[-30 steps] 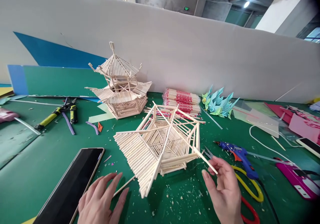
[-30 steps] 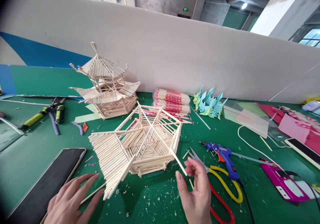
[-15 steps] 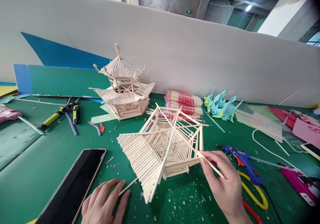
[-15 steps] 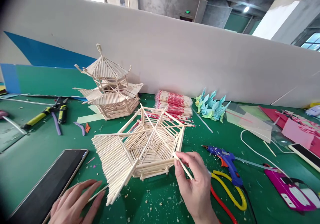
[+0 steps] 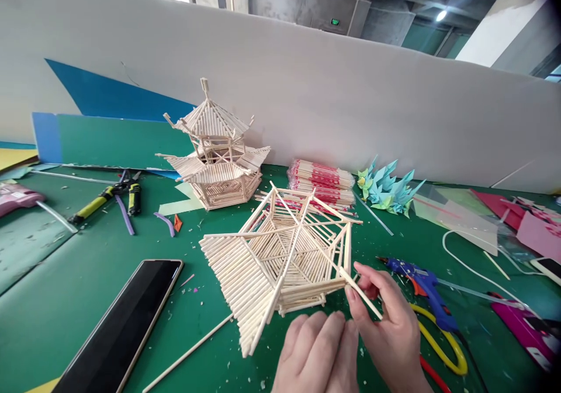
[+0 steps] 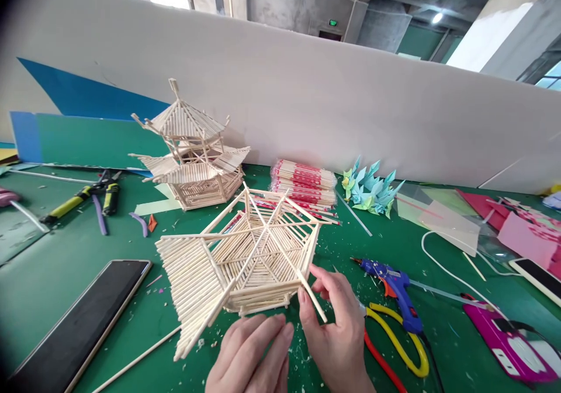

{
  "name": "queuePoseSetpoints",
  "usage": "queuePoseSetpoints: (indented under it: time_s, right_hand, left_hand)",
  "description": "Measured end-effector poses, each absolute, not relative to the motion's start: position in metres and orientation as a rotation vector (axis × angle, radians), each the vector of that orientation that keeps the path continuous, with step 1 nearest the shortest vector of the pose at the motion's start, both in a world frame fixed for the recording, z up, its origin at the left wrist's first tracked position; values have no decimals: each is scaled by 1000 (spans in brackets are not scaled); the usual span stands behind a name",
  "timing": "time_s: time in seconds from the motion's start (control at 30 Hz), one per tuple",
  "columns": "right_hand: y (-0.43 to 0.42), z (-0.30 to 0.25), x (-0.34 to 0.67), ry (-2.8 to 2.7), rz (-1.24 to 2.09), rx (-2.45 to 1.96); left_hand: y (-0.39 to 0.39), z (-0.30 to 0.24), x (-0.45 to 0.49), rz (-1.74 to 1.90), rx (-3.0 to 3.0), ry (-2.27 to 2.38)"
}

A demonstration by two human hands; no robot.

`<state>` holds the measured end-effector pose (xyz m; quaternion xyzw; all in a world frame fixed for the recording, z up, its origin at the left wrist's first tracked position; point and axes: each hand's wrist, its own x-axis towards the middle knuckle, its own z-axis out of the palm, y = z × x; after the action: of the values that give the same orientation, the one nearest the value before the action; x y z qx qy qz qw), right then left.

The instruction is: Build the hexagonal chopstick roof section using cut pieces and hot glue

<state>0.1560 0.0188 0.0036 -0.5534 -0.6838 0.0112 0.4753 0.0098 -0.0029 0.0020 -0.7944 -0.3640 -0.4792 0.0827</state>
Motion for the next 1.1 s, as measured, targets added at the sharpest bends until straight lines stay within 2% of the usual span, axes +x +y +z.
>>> queuePoseSetpoints:
  time_s: [0.37,1.1]
  right_hand:
    - [17,2,162,-1666,86,-1277]
    - [24,3,160,-1675,50,-1250]
  left_hand:
    - [28,20,33,-1027,-2441,-1231]
    - [33,7,33,-1143,-2486,-1171]
